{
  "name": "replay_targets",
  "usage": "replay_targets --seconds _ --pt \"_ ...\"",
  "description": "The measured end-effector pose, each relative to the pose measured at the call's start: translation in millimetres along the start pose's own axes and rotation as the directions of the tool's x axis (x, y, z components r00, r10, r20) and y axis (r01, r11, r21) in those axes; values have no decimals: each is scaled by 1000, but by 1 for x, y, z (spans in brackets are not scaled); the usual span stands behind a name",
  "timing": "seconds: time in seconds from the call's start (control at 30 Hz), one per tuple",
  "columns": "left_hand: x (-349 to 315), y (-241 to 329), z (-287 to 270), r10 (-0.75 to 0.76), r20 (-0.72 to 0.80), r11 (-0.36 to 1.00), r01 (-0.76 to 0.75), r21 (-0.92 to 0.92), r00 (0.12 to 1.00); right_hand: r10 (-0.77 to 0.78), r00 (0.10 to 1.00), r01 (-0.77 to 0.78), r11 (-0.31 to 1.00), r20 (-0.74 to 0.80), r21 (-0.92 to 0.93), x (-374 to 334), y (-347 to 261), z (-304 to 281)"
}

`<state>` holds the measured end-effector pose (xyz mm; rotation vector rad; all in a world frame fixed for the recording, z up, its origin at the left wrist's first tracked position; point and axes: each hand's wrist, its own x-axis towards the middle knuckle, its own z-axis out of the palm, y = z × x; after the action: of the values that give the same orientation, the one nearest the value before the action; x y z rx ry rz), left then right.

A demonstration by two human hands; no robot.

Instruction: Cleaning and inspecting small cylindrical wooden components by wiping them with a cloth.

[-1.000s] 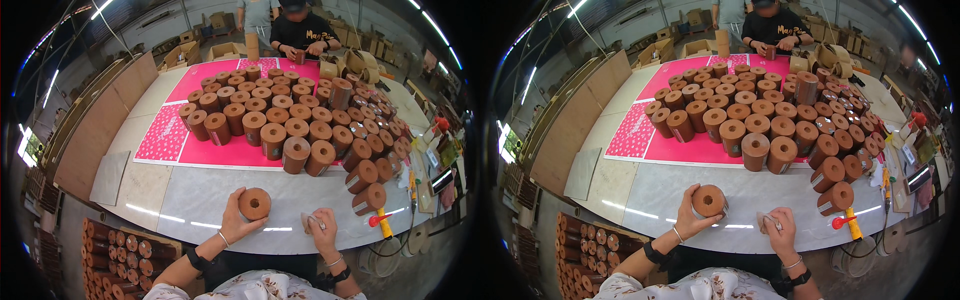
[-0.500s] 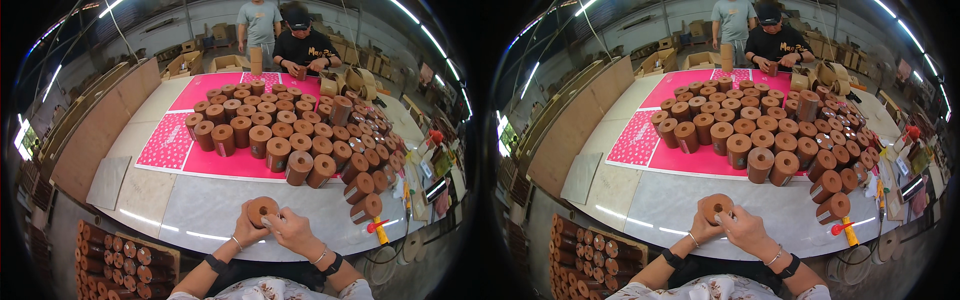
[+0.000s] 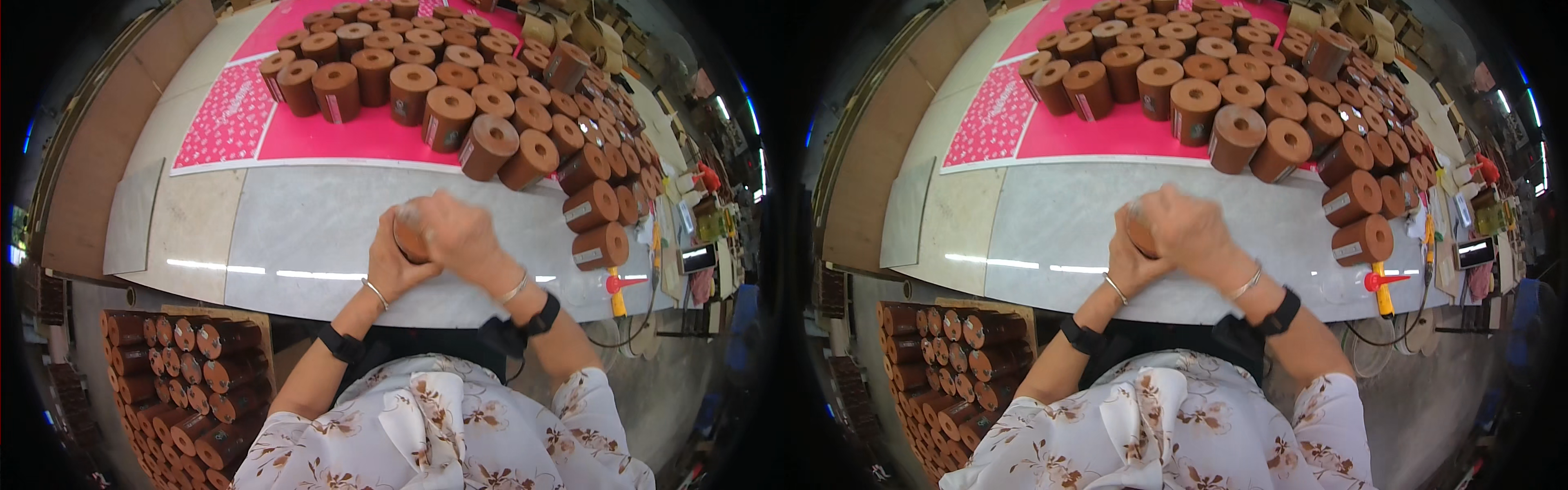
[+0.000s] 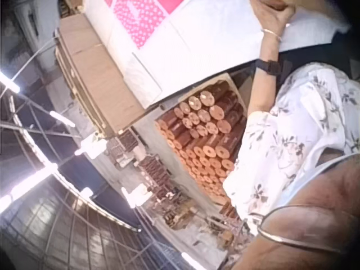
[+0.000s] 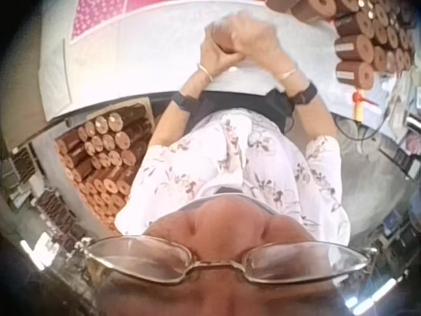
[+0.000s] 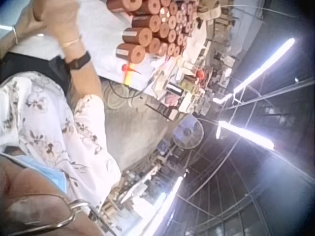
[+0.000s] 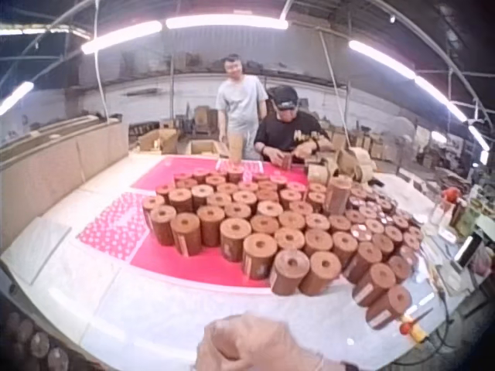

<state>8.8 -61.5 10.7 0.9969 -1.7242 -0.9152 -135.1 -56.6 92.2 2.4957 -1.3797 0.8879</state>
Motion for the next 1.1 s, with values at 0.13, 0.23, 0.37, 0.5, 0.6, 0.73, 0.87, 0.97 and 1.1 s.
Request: replay_targets --seconds 0.13,0.23,0.37,0.5,0.6,0.73,0.87,0.97,1.1 --pt "-2 5 -1 -28 -5 998 28 -56 1000 82 995 -84 996 53 31 -22 -2 -13" --pt "-11 -11 5 -120 0 988 119 -101 993 -125 992 121 971 5 204 -28 -36 -7" --pt "-9 -37 15 180 60 980 -185 73 982 -123 992 113 975 41 194 0 -36 3" --pt "-13 -32 16 208 -62 974 -201 105 976 -115 991 110 991 66 73 -11 -17 -9" --pt "-7 -4 9 -47 -19 997 45 -66 999 107 988 -112 993 111 37 -20 -4 -22" --pt "-12 -16 9 -80 1 992 79 -95 997 -57 993 53 998 104 39 8 -23 -6" --pt "-8 -5 6 -69 25 993 71 -91 997 -52 998 55 995 36 -81 10 22 0" --pt "-6 -6 5 -38 11 997 39 -68 999 34 989 -27 998 142 -54 -29 6 -24" --pt "-10 -6 6 -51 21 995 53 -82 998 -63 996 60 997 69 44 -16 -13 -15"
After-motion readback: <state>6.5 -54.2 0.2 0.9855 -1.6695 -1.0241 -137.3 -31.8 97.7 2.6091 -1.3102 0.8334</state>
